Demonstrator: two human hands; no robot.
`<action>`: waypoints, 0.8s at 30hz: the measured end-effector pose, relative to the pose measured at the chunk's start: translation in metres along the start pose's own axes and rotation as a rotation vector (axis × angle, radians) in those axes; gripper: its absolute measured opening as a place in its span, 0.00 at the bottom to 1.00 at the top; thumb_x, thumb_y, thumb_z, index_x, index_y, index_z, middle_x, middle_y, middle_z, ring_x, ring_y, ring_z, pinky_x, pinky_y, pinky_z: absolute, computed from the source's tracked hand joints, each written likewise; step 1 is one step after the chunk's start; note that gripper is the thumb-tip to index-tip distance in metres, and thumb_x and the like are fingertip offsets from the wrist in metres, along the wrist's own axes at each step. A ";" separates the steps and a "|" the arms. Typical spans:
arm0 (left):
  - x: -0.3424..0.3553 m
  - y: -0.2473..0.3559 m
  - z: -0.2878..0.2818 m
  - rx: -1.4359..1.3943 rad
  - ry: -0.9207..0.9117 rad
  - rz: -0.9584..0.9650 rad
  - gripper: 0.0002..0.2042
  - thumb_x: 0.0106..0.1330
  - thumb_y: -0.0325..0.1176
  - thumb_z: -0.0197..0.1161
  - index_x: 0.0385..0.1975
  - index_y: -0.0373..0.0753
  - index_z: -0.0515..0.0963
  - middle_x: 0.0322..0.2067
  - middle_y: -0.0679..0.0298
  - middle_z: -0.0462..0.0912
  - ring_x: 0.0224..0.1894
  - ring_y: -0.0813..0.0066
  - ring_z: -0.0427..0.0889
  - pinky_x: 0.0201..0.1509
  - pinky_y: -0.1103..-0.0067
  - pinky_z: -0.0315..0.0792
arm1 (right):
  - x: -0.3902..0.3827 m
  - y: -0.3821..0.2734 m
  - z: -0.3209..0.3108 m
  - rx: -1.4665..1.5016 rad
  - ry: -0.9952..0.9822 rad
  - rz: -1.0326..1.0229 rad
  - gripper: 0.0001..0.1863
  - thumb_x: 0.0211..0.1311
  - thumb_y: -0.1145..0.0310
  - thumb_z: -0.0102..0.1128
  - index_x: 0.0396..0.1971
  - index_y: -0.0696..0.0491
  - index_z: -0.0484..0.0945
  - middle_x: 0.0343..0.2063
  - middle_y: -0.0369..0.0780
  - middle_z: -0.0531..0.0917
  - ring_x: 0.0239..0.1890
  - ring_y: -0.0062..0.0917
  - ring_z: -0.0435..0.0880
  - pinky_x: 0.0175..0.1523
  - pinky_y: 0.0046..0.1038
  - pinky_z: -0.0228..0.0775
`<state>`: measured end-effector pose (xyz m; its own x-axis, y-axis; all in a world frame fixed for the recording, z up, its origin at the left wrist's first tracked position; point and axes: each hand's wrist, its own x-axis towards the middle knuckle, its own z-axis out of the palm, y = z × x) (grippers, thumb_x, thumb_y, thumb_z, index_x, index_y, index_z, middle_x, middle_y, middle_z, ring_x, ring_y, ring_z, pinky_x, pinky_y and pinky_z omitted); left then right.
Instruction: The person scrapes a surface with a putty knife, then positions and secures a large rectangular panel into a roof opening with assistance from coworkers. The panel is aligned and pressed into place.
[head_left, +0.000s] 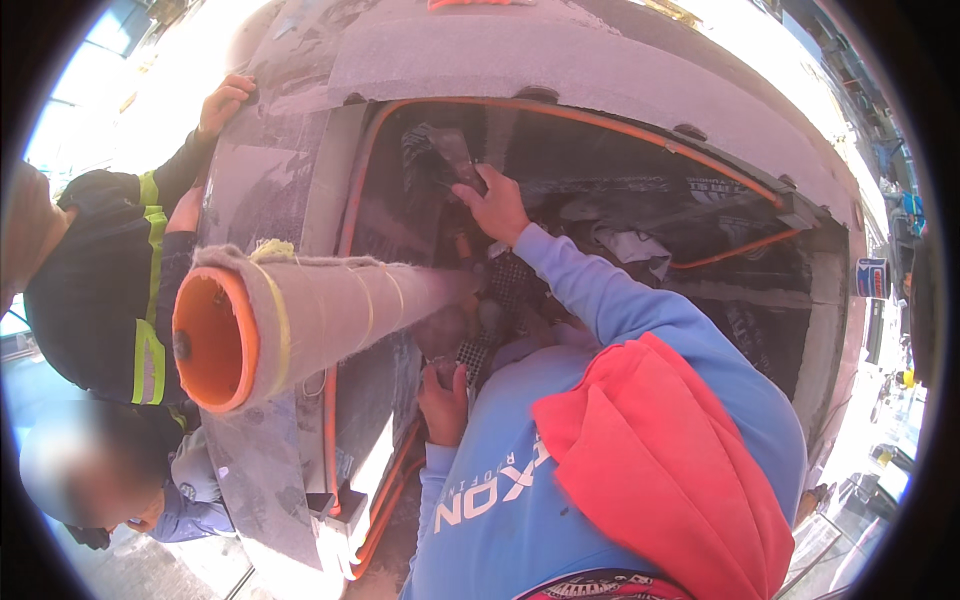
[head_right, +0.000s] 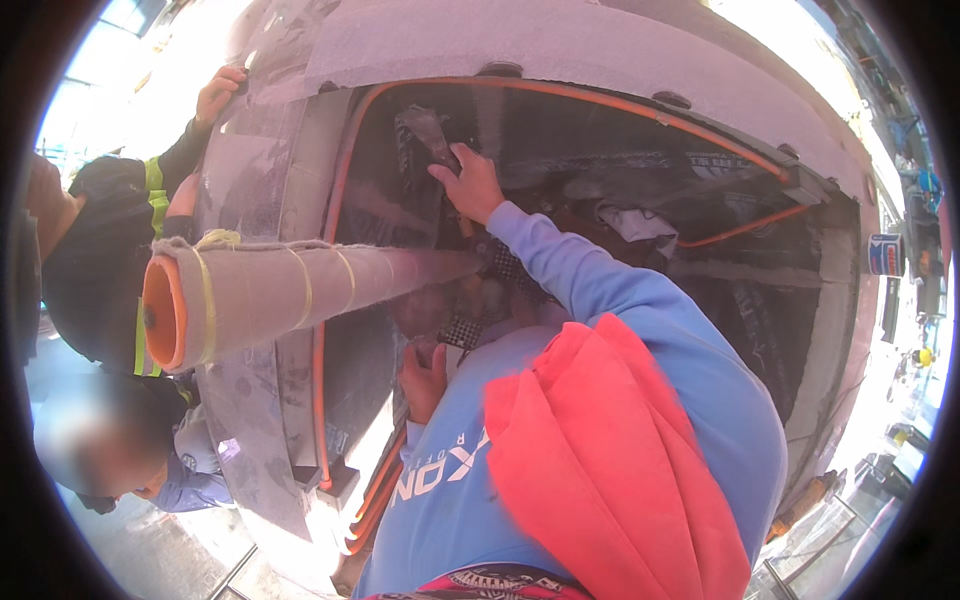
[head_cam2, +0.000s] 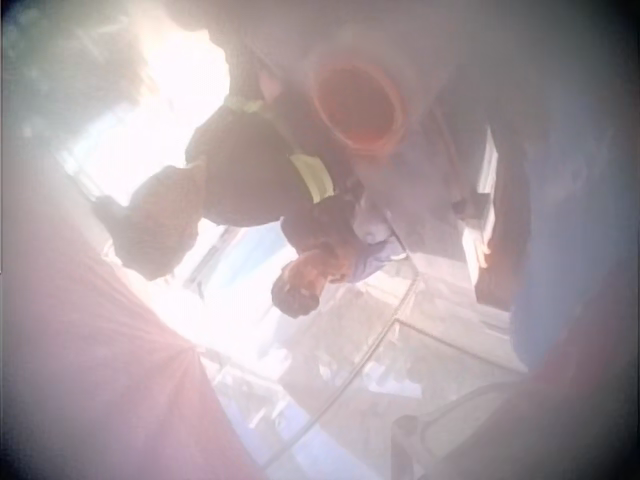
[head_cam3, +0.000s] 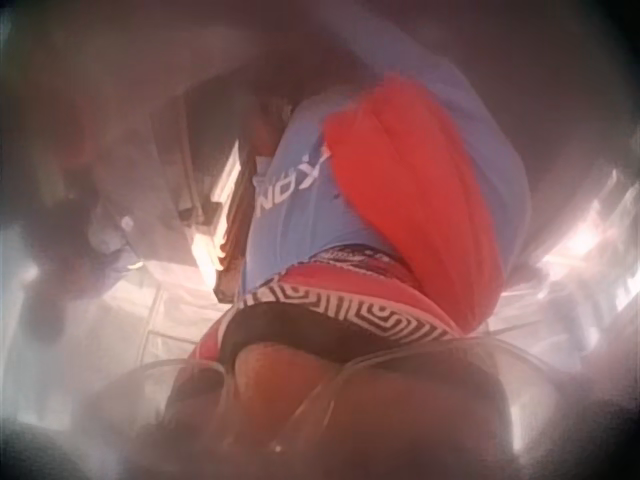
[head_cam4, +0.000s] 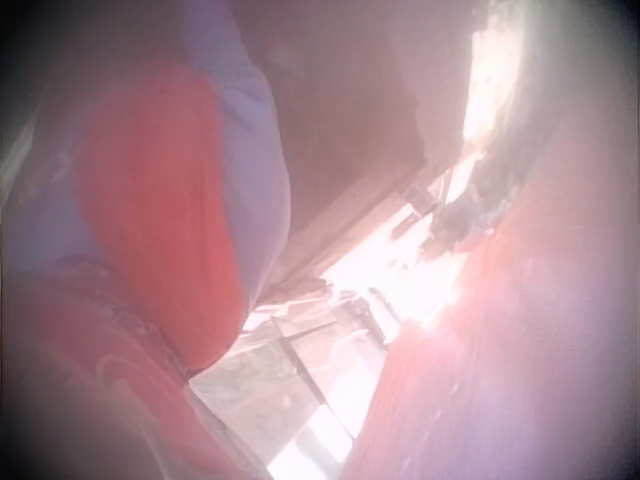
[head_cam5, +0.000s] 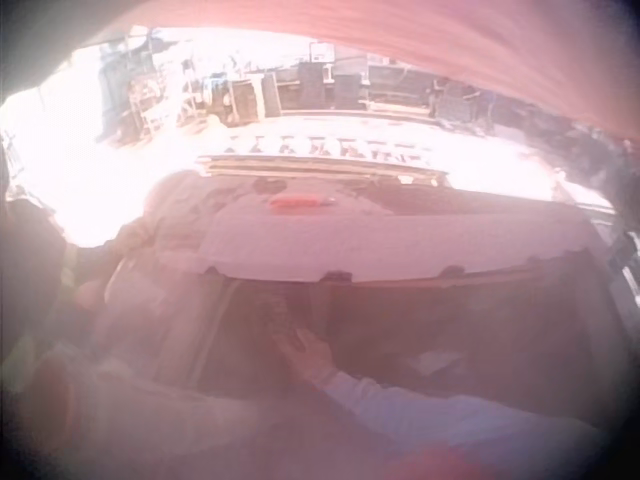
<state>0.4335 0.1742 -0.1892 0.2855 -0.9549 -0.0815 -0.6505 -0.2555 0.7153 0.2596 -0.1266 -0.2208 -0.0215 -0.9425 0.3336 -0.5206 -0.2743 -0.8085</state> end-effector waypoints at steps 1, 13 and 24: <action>-0.001 -0.002 0.005 -0.006 -0.006 0.000 0.17 0.67 0.39 0.72 0.43 0.33 0.75 0.33 0.42 0.85 0.37 0.36 0.85 0.39 0.56 0.78 | -0.020 0.001 -0.022 0.050 -0.108 0.125 0.24 0.63 0.57 0.73 0.45 0.64 0.79 0.33 0.51 0.86 0.33 0.42 0.85 0.41 0.38 0.76; -0.062 -0.027 0.004 -0.271 0.055 -0.163 0.23 0.67 0.41 0.72 0.51 0.30 0.73 0.40 0.43 0.86 0.43 0.45 0.87 0.45 0.59 0.79 | -0.145 -0.046 -0.188 0.427 -0.642 0.413 0.18 0.71 0.69 0.60 0.56 0.61 0.77 0.33 0.34 0.82 0.32 0.15 0.81 0.38 0.23 0.74; -0.085 0.139 0.001 -0.771 0.595 -0.192 0.16 0.72 0.32 0.66 0.52 0.32 0.70 0.46 0.57 0.82 0.47 0.71 0.82 0.51 0.76 0.76 | -0.149 -0.139 -0.171 0.371 -1.361 -0.293 0.49 0.78 0.39 0.46 0.75 0.71 0.52 0.78 0.59 0.47 0.81 0.54 0.43 0.81 0.49 0.42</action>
<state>0.3182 0.2194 -0.0842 0.7820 -0.6224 -0.0332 0.0198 -0.0284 0.9994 0.1892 0.0845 -0.0755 0.9717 -0.2336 -0.0353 -0.1111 -0.3196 -0.9410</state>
